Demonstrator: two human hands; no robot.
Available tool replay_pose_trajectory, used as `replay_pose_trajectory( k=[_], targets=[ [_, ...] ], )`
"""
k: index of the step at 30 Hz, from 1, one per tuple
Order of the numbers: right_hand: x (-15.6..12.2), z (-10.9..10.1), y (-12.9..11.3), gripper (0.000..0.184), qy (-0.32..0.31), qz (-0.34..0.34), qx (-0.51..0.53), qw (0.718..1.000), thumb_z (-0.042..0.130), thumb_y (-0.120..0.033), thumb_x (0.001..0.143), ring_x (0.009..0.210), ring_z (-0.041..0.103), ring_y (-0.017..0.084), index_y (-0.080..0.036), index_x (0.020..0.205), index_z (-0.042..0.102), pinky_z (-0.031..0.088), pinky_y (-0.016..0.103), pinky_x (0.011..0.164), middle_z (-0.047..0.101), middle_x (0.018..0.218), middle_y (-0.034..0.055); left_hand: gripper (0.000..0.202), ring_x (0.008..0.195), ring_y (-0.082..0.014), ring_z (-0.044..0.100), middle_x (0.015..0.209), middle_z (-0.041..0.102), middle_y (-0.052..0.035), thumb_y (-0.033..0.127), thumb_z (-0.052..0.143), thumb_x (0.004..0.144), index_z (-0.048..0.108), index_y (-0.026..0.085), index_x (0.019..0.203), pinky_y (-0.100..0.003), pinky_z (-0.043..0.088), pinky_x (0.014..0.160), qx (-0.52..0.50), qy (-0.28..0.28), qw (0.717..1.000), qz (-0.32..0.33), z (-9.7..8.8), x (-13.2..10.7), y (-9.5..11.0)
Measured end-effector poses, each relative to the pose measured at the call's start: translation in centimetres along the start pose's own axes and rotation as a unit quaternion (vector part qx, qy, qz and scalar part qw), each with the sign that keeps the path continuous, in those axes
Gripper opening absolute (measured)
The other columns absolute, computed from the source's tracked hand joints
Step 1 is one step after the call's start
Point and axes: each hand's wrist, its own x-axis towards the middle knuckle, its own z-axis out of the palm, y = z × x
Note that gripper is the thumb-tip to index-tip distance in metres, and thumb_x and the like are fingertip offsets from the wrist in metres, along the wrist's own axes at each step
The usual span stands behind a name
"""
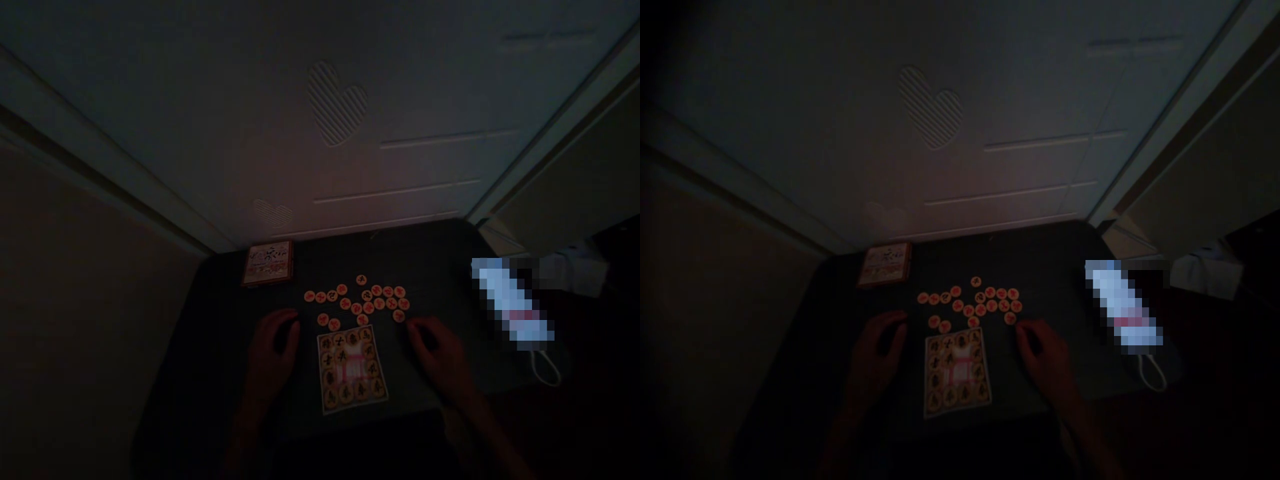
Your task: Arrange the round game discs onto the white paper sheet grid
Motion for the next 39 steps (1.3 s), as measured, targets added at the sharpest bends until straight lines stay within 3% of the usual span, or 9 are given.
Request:
replay_pose_trajectory(
  k=[7,15,20,27,33,39],
  targets=[
    [-0.3,0.2,0.1,0.024,0.023,0.011,-0.008,1.0,0.056,-0.042,0.098,0.082,0.07,0.021,-0.023,0.102,0.071,0.054,0.033,0.074,0.075,0.093,0.0048,0.021,0.114,-0.0266,0.062,0.118,0.067,-0.0069,0.028,0.058,0.098,0.064,0.026,0.118,-0.049,0.05,0.102,0.013,-0.009,0.998,0.069,1.8,0.2,-0.9],
    [0.0,0.0,-0.7,0.019,0.035,-0.029,-0.015,0.999,0.058,-0.039,0.098,0.083,0.068,0.023,-0.025,0.104,0.069,0.054,0.036,0.073,0.073,0.092,0.0052,0.017,0.113,-0.0257,0.063,0.119,0.067,-0.0056,0.025,0.058,0.098,0.066,0.027,0.113,-0.047,0.05,0.1,0.015,-0.031,0.997,0.066,1.9,-0.3,-1.0],
    [2.1,-0.5,-2.2,0.014,0.022,-0.109,-0.032,0.993,0.062,-0.033,0.097,0.095,0.066,0.025,-0.026,0.107,0.068,0.054,0.04,0.084,0.073,0.102,0.0067,0.016,0.111,-0.026,0.063,0.118,0.068,-0.0058,0.024,0.058,0.098,0.067,0.026,0.11,-0.047,0.05,0.098,0.015,-0.028,0.997,0.066,1.9,-0.2,-0.8],
    [4.8,-0.3,-1.7,0.019,-0.033,-0.208,-0.061,0.976,0.061,-0.027,0.097,0.11,0.063,0.028,-0.025,0.115,0.067,0.051,0.048,0.096,0.072,0.114,0.0081,0.015,0.113,-0.0265,0.063,0.119,0.068,-0.0058,0.024,0.058,0.097,0.068,0.027,0.109,-0.047,0.05,0.098,0.02,-0.03,0.997,0.063,2.0,-0.3,-0.9],
    [7.2,0.1,-3.5,0.021,-0.097,-0.247,-0.089,0.96,0.058,-0.023,0.099,0.111,0.064,0.027,-0.026,0.117,0.068,0.05,0.049,0.098,0.074,0.116,0.0074,0.015,0.112,-0.0262,0.063,0.118,0.068,-0.0059,0.023,0.058,0.097,0.068,0.026,0.108,-0.048,0.05,0.099,0.022,-0.032,0.997,0.063,2.0,-0.2,-1.0],
    [9.7,0.6,-4.7,0.017,-0.112,-0.266,-0.103,0.952,0.06,-0.025,0.098,0.112,0.062,0.028,-0.023,0.112,0.07,0.049,0.048,0.098,0.073,0.117,0.0081,0.014,0.111,-0.0263,0.063,0.117,0.068,-0.0058,0.021,0.058,0.097,0.068,0.026,0.106,-0.048,0.05,0.098,0.015,-0.029,0.997,0.066,1.9,-0.2,-0.7]
  ],
)
